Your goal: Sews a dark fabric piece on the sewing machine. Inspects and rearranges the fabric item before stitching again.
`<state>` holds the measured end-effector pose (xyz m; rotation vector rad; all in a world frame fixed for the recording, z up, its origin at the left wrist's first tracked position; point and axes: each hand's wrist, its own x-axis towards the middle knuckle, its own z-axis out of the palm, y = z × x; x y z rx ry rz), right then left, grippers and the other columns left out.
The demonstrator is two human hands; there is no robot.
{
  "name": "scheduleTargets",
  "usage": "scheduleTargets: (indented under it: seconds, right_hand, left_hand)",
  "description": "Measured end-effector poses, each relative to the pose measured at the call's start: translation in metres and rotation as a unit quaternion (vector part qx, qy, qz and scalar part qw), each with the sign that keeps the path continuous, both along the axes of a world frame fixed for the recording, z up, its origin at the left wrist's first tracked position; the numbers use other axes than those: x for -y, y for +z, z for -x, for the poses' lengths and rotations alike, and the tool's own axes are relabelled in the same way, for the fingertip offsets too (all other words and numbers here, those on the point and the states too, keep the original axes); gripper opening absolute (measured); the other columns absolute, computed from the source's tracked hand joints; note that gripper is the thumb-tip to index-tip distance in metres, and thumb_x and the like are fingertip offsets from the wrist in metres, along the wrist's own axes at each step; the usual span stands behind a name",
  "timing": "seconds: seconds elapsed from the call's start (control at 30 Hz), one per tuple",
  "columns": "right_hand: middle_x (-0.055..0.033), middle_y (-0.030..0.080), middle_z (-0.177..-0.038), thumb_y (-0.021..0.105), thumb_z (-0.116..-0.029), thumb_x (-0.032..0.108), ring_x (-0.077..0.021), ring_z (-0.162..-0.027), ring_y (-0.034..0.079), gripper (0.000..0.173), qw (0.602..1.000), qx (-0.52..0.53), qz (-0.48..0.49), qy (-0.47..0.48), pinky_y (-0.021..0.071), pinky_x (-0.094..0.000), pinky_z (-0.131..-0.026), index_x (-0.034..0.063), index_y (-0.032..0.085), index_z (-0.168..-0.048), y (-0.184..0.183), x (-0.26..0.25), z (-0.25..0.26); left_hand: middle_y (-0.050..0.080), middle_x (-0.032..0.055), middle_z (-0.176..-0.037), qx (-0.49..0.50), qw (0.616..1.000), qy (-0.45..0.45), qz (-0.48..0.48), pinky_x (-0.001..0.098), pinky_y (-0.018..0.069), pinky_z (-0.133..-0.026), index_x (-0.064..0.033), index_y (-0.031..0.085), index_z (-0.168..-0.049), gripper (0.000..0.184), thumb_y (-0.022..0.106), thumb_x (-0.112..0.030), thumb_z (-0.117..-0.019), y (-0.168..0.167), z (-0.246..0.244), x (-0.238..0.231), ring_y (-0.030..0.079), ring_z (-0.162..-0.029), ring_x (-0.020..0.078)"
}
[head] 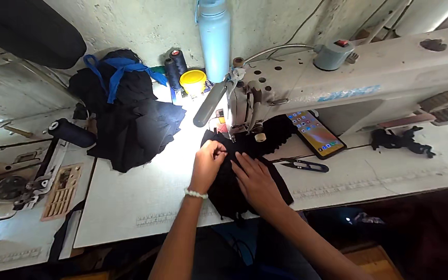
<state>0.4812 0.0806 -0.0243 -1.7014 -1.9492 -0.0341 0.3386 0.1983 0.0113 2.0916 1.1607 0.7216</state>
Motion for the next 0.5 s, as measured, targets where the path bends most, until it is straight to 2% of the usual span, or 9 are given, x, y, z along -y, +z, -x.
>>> scheduleTargets:
  seconds: [0.1, 0.27, 0.37, 0.43, 0.5]
  right_hand:
    - [-0.0136, 0.061, -0.146, 0.048, -0.1033, 0.019, -0.0344, -0.134, 0.058, 0.038, 0.999, 0.030, -0.017, 0.005, 0.0475, -0.0535, -0.108, 0.0113, 0.068, -0.134, -0.002, 0.022, -0.003]
    - [-0.0124, 0.061, -0.146, 0.050, -0.1003, 0.016, -0.0334, -0.135, 0.057, 0.035, 0.999, 0.031, -0.016, 0.019, 0.0470, -0.0526, -0.108, 0.0111, 0.070, -0.129, -0.001, 0.028, -0.006]
    - [-0.0133, 0.061, -0.146, 0.051, -0.0980, 0.013, -0.0339, -0.135, 0.057, 0.036, 0.999, 0.033, -0.013, 0.025, 0.0469, -0.0531, -0.108, 0.0099, 0.071, -0.128, 0.000, 0.027, -0.007]
    - [-0.0131, 0.059, -0.147, 0.051, -0.0957, 0.008, -0.0333, -0.136, 0.056, 0.038, 0.999, 0.033, -0.011, 0.027, 0.0461, -0.0532, -0.109, 0.0097, 0.072, -0.128, -0.001, 0.028, -0.007]
    - [-0.0130, 0.059, -0.148, 0.055, -0.0928, 0.007, -0.0337, -0.136, 0.057, 0.032, 0.999, 0.033, -0.015, 0.028, 0.0472, -0.0538, -0.107, 0.0083, 0.073, -0.120, 0.000, 0.027, -0.007]
  left_hand:
    - [0.072, 0.0070, -0.093, 0.008, 1.000, 0.020, -0.009, 0.0235, 0.0573, -0.077, -0.0034, 0.076, -0.098, 0.011, 0.070, -0.011, -0.0926, -0.001, 0.005, 0.020, 0.069, -0.083, 0.0092]
    - [0.072, -0.0006, -0.088, 0.001, 0.995, 0.017, 0.102, 0.0222, 0.0539, -0.077, -0.0069, 0.073, -0.100, 0.010, 0.072, -0.015, -0.0944, 0.032, 0.002, 0.016, 0.066, -0.079, 0.0022]
    - [0.072, -0.0003, -0.088, -0.022, 0.995, -0.012, 0.094, 0.0271, 0.0544, -0.078, -0.0085, 0.074, -0.098, 0.008, 0.074, -0.015, -0.0936, 0.046, -0.011, 0.005, 0.067, -0.081, 0.0053]
    - [0.072, 0.0041, -0.088, -0.046, 0.995, -0.035, 0.077, 0.0359, 0.0555, -0.080, -0.0063, 0.074, -0.097, 0.006, 0.074, -0.012, -0.0933, 0.040, -0.021, -0.008, 0.068, -0.082, 0.0126]
    - [0.072, 0.0078, -0.089, -0.076, 0.994, -0.040, 0.065, 0.0416, 0.0559, -0.081, -0.0048, 0.074, -0.096, 0.006, 0.074, -0.010, -0.0932, 0.028, -0.027, -0.019, 0.069, -0.083, 0.0183]
